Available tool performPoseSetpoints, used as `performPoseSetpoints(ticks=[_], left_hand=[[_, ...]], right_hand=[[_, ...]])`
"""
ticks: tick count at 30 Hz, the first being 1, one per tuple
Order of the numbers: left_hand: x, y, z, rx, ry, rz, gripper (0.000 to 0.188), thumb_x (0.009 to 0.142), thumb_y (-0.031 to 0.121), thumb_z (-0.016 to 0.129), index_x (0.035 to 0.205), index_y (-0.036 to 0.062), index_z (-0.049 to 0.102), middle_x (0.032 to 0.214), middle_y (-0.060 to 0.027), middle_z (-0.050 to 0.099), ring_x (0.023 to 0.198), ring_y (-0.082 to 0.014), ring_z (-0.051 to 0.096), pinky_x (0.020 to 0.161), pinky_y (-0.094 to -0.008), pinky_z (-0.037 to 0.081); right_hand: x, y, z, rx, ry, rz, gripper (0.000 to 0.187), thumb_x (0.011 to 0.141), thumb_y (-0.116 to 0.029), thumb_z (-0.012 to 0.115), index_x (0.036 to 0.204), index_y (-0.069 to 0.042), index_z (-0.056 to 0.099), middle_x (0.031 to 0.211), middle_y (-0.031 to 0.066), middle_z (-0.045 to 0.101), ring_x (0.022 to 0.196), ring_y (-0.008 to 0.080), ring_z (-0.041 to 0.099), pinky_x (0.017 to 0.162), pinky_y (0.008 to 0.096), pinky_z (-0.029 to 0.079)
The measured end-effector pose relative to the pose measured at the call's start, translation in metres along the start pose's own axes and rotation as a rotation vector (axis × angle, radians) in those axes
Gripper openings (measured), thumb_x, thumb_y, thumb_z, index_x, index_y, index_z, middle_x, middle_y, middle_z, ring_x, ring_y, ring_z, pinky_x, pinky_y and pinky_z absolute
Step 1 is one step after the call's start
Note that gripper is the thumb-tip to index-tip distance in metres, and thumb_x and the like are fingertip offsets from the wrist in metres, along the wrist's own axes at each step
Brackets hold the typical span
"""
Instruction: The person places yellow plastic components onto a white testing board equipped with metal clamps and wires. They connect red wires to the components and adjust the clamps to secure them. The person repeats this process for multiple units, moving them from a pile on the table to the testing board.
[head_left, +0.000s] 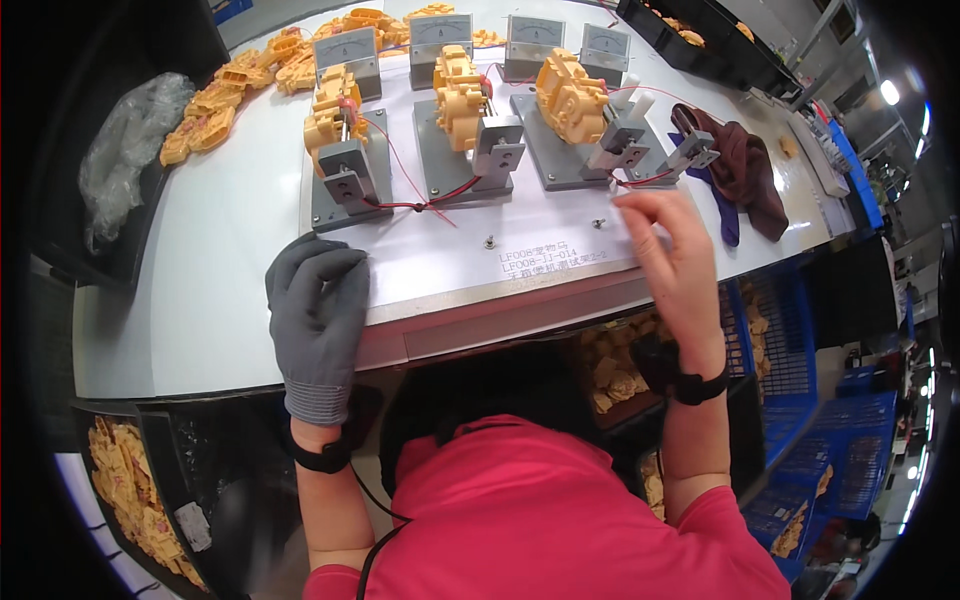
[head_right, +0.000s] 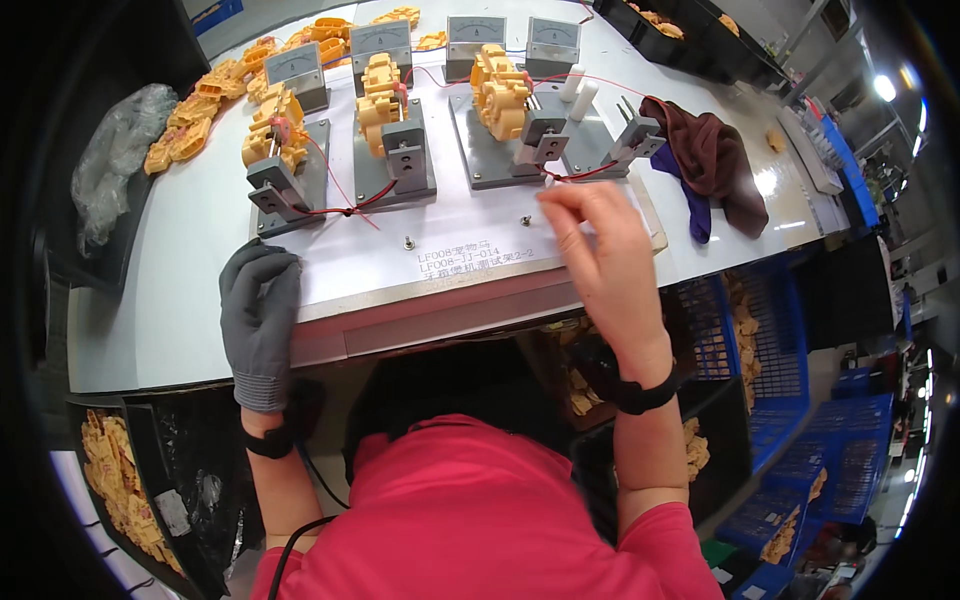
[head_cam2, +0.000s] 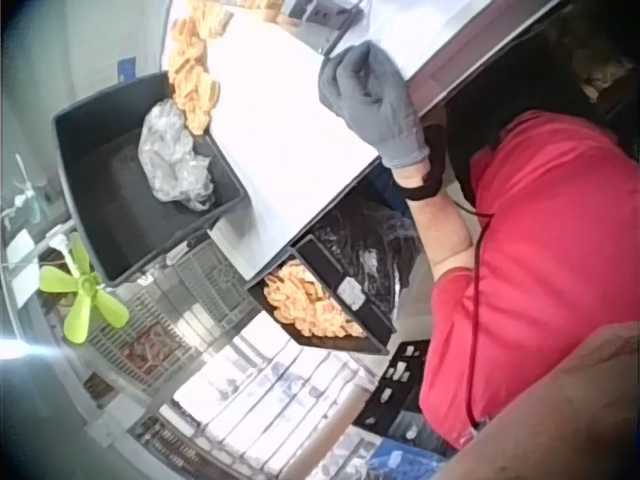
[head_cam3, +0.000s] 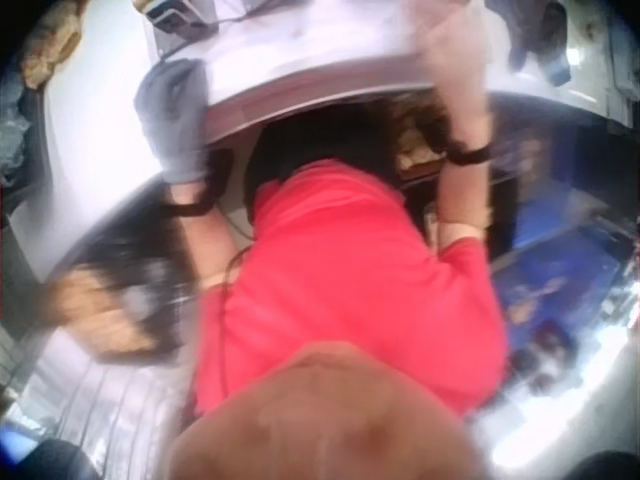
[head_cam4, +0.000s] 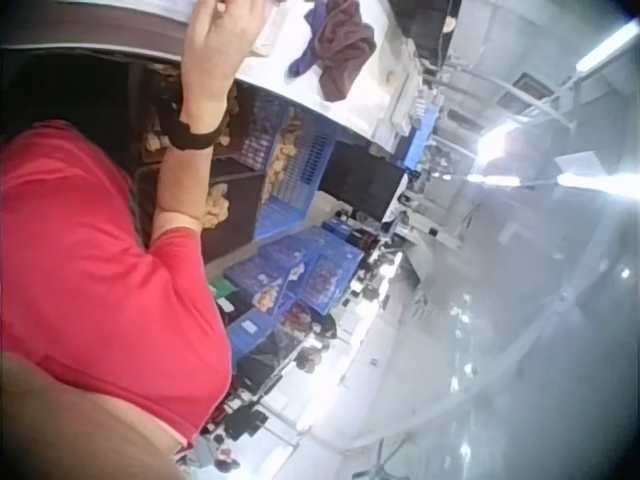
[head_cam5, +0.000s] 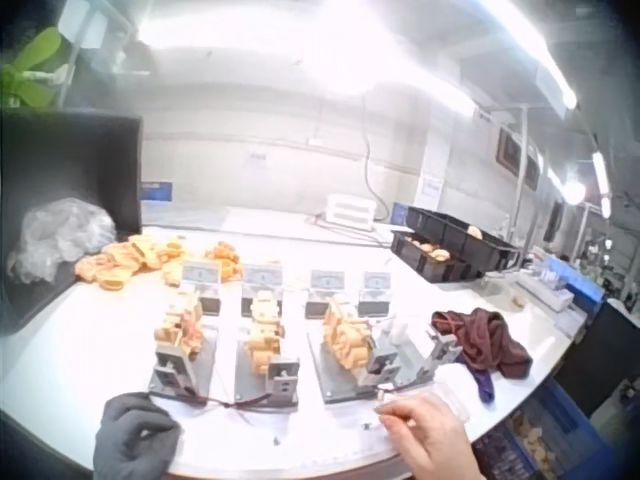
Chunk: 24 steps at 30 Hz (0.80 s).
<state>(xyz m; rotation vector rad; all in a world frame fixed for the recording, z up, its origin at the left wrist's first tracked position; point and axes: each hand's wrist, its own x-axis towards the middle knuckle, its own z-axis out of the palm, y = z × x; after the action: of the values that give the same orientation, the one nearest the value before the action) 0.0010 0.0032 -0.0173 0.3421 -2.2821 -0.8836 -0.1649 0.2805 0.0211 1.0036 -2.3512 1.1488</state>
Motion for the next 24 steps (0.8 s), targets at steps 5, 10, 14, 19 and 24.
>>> performPoseSetpoints(ticks=[5,10,14,19,24], left_hand=[[0.0,0.0,0.002,-0.073,-0.004,-0.035,0.011,0.089,0.002,0.065,0.1,-0.001,0.066,0.114,-0.0104,0.059,0.113,-0.0225,0.055,0.097,-0.0334,0.046],[0.002,0.006,0.004,-0.074,0.061,-0.067,0.013,0.083,0.003,0.072,0.095,0.003,0.07,0.104,-0.0087,0.064,0.111,-0.0268,0.055,0.096,-0.0378,0.045],[0.005,0.009,0.001,-0.032,0.022,-0.077,0.014,0.082,0.003,0.072,0.096,0.0031,0.07,0.104,-0.0087,0.064,0.111,-0.0268,0.055,0.096,-0.0382,0.045],[0.004,0.01,-0.002,-0.004,0.012,-0.077,0.015,0.081,0.001,0.073,0.096,0.0029,0.07,0.105,-0.0093,0.063,0.111,-0.0275,0.055,0.096,-0.0381,0.045],[0.006,0.013,0.001,-0.046,0.002,-0.113,0.017,0.081,-0.002,0.072,0.097,0.0015,0.069,0.108,-0.0104,0.061,0.11,-0.0265,0.056,0.094,-0.0354,0.048]], right_hand=[[0.0,0.003,0.012,-0.048,-0.056,-0.013,0.008,0.089,-0.008,0.069,0.091,-0.001,0.067,0.083,0.0082,0.063,0.077,0.0267,0.059,0.071,0.037,0.045],[0.004,0.004,0.014,-0.07,-0.086,0.015,0.008,0.09,-0.007,0.068,0.093,0.0,0.067,0.086,0.0091,0.063,0.079,0.0257,0.059,0.073,0.0357,0.046],[0.002,-0.007,0.015,0.0,-0.036,0.129,0.007,0.09,-0.006,0.067,0.094,0.0,0.067,0.089,0.0094,0.064,0.082,0.0254,0.06,0.077,0.0349,0.046],[0.0,0.004,0.013,-0.07,-0.103,0.031,0.008,0.09,-0.003,0.067,0.096,0.001,0.066,0.091,0.0094,0.063,0.084,0.0228,0.06,0.078,0.0315,0.048],[-0.002,0.009,0.009,-0.13,-0.115,0.002,0.009,0.088,-0.002,0.069,0.096,0.0,0.067,0.09,0.0092,0.063,0.085,0.023,0.06,0.078,0.0316,0.047]])
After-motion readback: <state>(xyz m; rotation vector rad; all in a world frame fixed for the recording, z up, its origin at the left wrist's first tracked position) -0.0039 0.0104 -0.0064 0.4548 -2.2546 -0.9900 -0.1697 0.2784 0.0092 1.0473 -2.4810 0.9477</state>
